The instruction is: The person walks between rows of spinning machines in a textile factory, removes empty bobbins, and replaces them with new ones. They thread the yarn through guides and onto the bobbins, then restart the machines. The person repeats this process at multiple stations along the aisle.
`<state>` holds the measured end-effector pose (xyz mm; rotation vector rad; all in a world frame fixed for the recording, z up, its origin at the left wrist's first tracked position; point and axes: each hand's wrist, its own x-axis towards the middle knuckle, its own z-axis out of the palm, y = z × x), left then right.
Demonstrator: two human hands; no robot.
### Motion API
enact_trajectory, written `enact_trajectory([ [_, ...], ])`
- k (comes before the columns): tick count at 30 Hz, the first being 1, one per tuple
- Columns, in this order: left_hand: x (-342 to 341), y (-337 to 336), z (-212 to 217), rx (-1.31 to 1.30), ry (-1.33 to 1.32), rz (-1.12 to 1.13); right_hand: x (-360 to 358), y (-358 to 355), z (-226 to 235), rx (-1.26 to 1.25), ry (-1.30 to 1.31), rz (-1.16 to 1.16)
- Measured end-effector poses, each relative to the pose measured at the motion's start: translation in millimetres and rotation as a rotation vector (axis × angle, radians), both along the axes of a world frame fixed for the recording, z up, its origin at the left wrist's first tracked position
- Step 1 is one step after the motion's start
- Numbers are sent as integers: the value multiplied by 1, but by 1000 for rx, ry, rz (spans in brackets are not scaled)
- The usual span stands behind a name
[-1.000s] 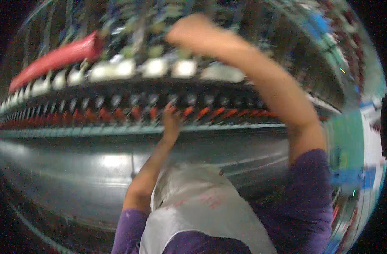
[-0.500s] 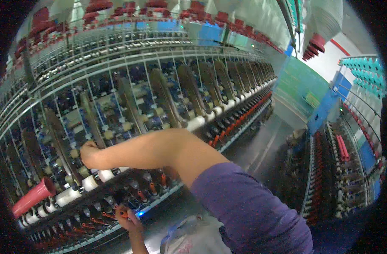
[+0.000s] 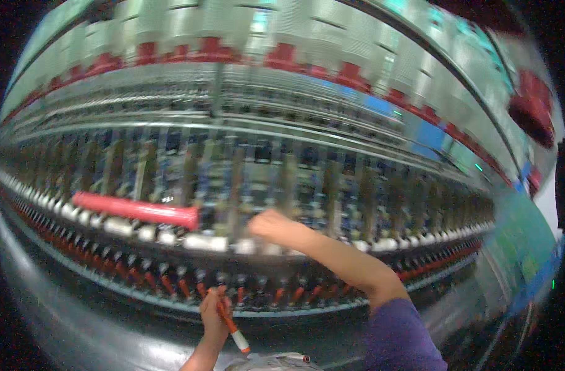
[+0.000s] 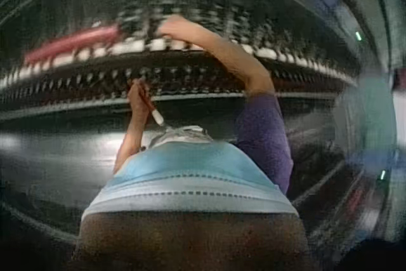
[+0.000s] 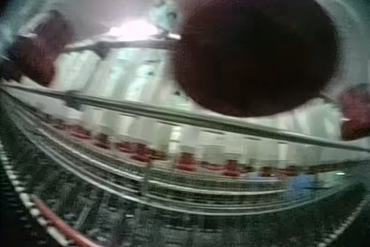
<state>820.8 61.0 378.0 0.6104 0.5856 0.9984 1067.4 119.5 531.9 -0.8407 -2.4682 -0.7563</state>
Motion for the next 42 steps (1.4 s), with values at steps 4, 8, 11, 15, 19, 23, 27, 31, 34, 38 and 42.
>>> enact_trajectory([
  [4, -39, 14, 8, -102, -114, 31, -74, -56, -10, -574, -294, -479],
  [8, -62, 29, 15, -158, -126, -11, -126, -95, -75, -1058, 128, -227],
  [11, -75, 30, 13, -252, -128, -95, -161, -103, -135, -1099, 385, -230],
  [15, -94, 19, -1, -144, 119, -208, -201, -112, -186, -985, 263, -242],
  [19, -116, 32, -27, 395, 711, -212, -208, -123, -199, -1119, 685, -383],
  [23, -128, 62, -41, -172, -223, -177, -198, -131, -193, -1100, 1166, -478],
  [27, -132, 77, -35, -222, -69, -171, -200, -131, -183, -1093, 1201, -442],
  [31, -124, 77, -30, -213, -114, -274, -209, -127, -175, -1333, 1125, -480],
  [34, -114, 73, -37, -211, -115, -344, -211, -129, -175, -1325, 1051, -442],
  [38, -107, 73, -47, -273, -240, -228, -208, -143, -180, -1436, 1290, -267],
  [42, -115, 82, -45, -347, -366, -111, -201, -164, -182, -1894, 1527, -242],
])
